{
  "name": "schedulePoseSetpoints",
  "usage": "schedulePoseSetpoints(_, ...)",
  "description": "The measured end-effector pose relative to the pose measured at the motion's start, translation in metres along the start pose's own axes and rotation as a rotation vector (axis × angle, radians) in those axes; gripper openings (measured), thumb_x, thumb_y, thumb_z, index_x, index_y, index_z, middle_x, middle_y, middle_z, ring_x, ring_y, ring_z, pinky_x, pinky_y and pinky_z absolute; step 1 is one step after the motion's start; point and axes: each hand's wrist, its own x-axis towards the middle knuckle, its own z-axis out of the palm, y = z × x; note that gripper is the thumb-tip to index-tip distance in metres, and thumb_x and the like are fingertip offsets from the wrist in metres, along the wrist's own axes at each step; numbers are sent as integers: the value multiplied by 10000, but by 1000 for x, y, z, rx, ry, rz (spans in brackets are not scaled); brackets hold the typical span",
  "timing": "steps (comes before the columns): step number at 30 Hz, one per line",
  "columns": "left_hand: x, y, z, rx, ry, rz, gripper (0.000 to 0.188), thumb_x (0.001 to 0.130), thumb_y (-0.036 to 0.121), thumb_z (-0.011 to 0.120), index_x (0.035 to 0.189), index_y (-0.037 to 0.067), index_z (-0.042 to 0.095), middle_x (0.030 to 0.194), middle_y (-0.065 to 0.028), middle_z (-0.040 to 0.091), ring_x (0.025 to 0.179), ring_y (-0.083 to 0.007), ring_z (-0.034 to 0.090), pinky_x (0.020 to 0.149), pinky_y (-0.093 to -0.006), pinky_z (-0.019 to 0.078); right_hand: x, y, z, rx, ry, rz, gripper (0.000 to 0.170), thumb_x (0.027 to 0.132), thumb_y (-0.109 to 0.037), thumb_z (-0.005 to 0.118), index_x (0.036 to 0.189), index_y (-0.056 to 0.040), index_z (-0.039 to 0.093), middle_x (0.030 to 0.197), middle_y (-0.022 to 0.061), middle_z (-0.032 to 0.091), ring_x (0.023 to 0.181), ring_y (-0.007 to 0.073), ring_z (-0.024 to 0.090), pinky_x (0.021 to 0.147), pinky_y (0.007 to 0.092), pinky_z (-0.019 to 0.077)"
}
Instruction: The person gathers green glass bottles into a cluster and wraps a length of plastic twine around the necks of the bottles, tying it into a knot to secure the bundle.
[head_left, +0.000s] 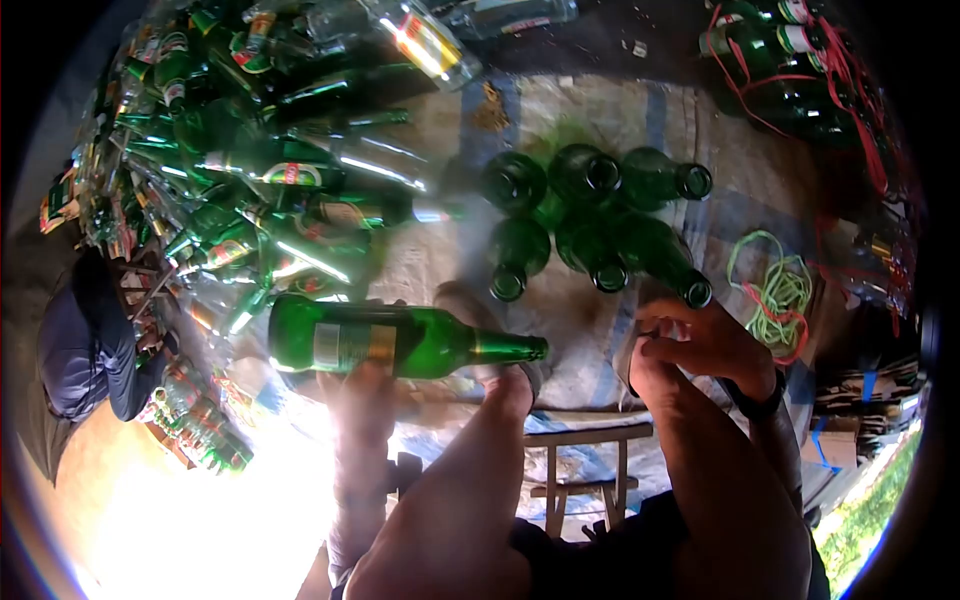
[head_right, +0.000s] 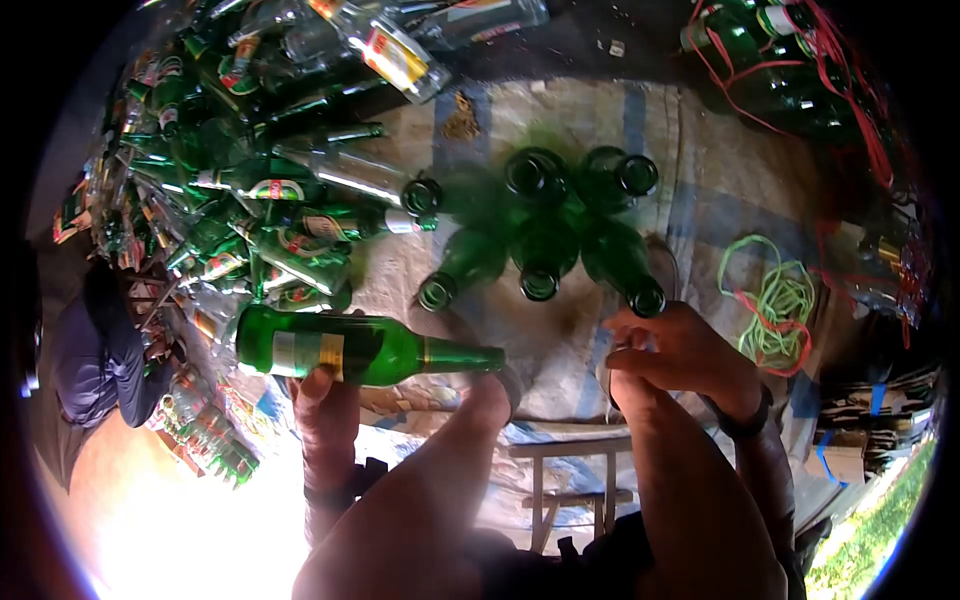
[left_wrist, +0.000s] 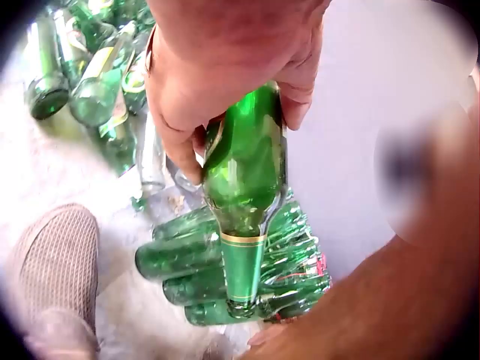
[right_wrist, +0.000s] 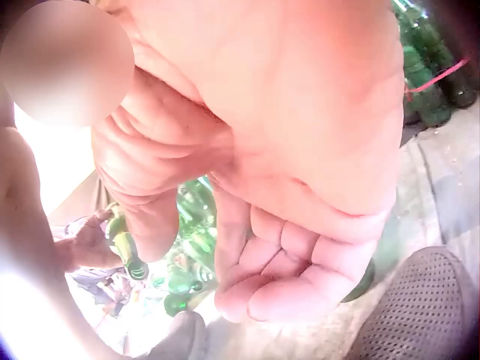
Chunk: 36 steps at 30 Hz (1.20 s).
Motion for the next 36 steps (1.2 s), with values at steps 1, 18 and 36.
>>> schedulePoseSetpoints(1, 3, -18, -18, -98, -139, -78, 551, 876, 199, 793, 1344, 21, 563, 1220, -114, 659, 1121, -271, 642, 1014, -447, 529, 2, -2, 4, 0, -6, 14, 421, 837, -228, 835, 1179, -26, 693, 926, 119, 728, 840, 202, 709, 727, 319, 555)
schedulePoseSetpoints(18, 4, -77, 18, -681, -475, -866, 701, 871, 337, 821, 1433, 94, 480, 1345, -76, 599, 1290, -247, 558, 1171, -454, 395, 24, -77, 44, -569, 134, -938, 406, 846, -251, 784, 1221, -134, 680, 891, -3, 588, 642, 127, 595, 567, 273, 510)
schedulePoseSetpoints(36, 22, -105, 50, -533, -793, -1065, 546, 1057, 441, 530, 1417, 31, 507, 1289, -166, 670, 1089, -289, 717, 782, -435, 659, 36, -85, 58, -584, 266, -969, 331, 817, -214, 779, 1082, -28, 708, 655, -34, 547, 487, 108, 535, 439, 277, 399)
